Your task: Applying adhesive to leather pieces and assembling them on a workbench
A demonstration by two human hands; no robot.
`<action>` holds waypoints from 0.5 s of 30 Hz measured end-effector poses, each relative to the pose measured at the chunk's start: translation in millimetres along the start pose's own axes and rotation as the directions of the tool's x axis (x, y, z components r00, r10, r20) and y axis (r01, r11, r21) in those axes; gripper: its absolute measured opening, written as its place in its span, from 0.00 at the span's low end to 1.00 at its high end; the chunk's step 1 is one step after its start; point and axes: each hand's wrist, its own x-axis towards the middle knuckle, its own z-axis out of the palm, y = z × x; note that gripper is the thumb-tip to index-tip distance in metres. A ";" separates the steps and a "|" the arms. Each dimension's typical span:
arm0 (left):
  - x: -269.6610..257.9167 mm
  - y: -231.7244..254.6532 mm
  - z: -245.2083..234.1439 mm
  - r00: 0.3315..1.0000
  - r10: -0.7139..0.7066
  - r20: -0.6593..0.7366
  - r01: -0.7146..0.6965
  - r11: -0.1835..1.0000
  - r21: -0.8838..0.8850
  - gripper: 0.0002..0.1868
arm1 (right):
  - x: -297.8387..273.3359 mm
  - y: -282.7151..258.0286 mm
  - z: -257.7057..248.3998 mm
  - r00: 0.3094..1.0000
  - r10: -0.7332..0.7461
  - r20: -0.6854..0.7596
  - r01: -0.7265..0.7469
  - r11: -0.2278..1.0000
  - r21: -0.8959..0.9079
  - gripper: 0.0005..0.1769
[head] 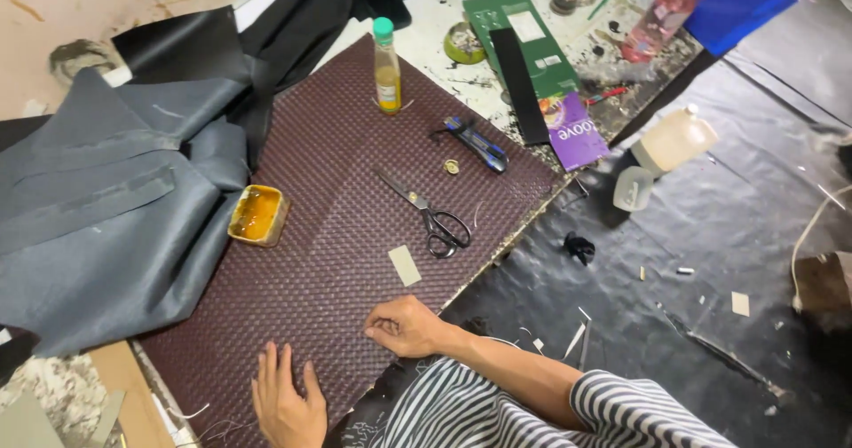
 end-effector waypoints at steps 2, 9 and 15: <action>2.3 4.6 -2.9 0.999 -0.019 0.043 0.018 1.000 0.005 0.24 | -2.5 0.9 0.7 1.000 -0.005 -0.012 0.004 1.000 -0.021 0.04; 6.8 20.7 -15.5 0.987 -0.103 0.120 0.098 0.994 0.044 0.25 | -10.3 8.3 12.5 0.977 -0.210 -0.047 0.205 0.974 -0.100 0.02; 6.3 23.4 -17.4 0.997 -0.007 0.073 0.007 1.000 0.005 0.24 | -11.1 -11.1 15.4 0.849 -0.528 0.030 0.499 0.783 -0.371 0.13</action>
